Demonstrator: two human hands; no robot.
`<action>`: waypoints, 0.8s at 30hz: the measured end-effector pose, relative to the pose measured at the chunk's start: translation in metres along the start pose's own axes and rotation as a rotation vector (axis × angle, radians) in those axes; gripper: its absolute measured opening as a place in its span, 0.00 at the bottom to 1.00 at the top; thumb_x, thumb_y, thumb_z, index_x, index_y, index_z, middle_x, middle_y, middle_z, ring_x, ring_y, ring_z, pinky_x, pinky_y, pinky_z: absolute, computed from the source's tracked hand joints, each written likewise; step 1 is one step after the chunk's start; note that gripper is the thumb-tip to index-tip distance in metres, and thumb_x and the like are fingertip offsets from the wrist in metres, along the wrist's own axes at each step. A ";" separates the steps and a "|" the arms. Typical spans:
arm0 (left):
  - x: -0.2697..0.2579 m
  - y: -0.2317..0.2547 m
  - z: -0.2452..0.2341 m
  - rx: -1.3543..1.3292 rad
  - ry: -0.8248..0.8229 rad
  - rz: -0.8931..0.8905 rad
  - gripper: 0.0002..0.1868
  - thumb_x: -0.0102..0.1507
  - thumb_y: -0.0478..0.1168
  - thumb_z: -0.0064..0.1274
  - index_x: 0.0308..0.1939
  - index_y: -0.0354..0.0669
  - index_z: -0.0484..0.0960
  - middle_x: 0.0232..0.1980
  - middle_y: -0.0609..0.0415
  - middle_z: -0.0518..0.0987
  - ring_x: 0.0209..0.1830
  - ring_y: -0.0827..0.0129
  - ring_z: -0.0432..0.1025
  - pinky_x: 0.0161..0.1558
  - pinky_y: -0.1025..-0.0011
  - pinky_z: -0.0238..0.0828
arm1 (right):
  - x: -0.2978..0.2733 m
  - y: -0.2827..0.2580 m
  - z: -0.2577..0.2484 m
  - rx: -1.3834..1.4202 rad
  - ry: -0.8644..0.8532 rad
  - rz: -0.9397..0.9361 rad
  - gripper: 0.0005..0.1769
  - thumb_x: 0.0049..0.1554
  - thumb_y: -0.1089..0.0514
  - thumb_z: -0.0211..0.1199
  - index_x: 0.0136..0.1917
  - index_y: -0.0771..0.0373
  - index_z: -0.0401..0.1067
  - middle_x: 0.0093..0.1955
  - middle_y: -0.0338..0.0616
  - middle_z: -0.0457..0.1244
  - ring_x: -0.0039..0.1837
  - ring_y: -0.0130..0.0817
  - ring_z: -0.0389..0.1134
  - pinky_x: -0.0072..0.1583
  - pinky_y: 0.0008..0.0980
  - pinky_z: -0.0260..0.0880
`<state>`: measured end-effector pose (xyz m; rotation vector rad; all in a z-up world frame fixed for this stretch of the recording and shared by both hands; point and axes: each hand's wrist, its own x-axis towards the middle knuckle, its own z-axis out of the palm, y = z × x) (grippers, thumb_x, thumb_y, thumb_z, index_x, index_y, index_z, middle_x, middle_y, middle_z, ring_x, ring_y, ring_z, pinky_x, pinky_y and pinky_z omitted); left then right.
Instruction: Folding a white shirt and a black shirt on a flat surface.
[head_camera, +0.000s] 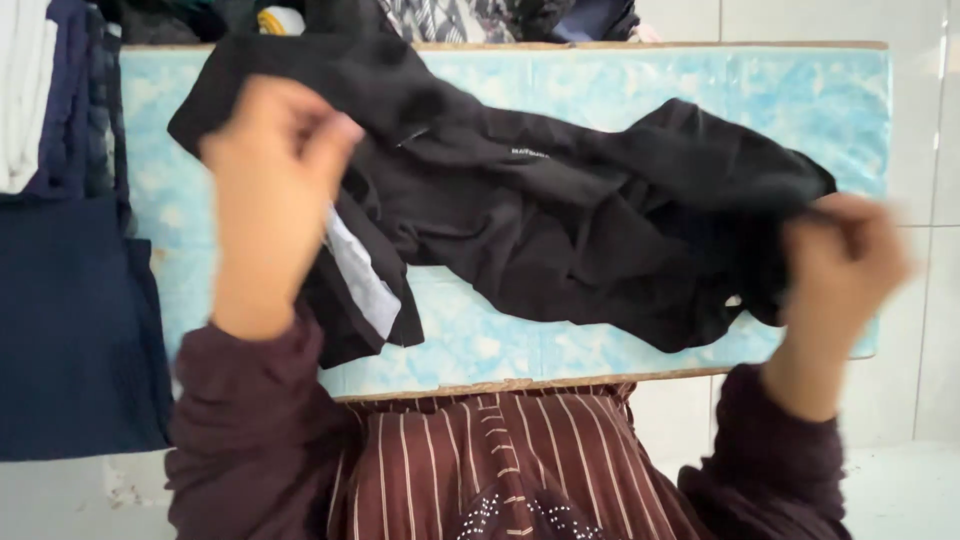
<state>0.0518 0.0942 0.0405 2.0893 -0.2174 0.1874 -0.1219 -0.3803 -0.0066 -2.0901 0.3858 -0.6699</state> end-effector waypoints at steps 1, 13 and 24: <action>-0.013 -0.003 0.009 0.004 -0.001 -0.005 0.13 0.68 0.40 0.63 0.45 0.35 0.77 0.40 0.48 0.84 0.38 0.59 0.81 0.42 0.69 0.75 | -0.012 -0.025 0.017 0.002 -0.004 0.004 0.06 0.62 0.75 0.59 0.52 0.70 0.71 0.48 0.40 0.67 0.48 0.22 0.65 0.54 0.20 0.68; 0.003 0.042 -0.003 -0.288 -0.445 -0.059 0.12 0.72 0.46 0.55 0.44 0.40 0.78 0.29 0.62 0.69 0.28 0.83 0.60 0.31 0.78 0.57 | -0.004 -0.114 0.015 -0.248 -0.411 -0.024 0.05 0.66 0.65 0.62 0.51 0.71 0.74 0.43 0.46 0.60 0.45 0.31 0.61 0.47 0.28 0.60; 0.050 -0.037 0.142 -0.638 -0.337 0.261 0.25 0.72 0.36 0.53 0.70 0.36 0.63 0.71 0.46 0.70 0.74 0.55 0.65 0.72 0.62 0.64 | 0.097 -0.027 0.107 0.297 -0.671 0.398 0.22 0.65 0.64 0.61 0.73 0.67 0.72 0.61 0.35 0.69 0.53 0.20 0.64 0.54 0.19 0.63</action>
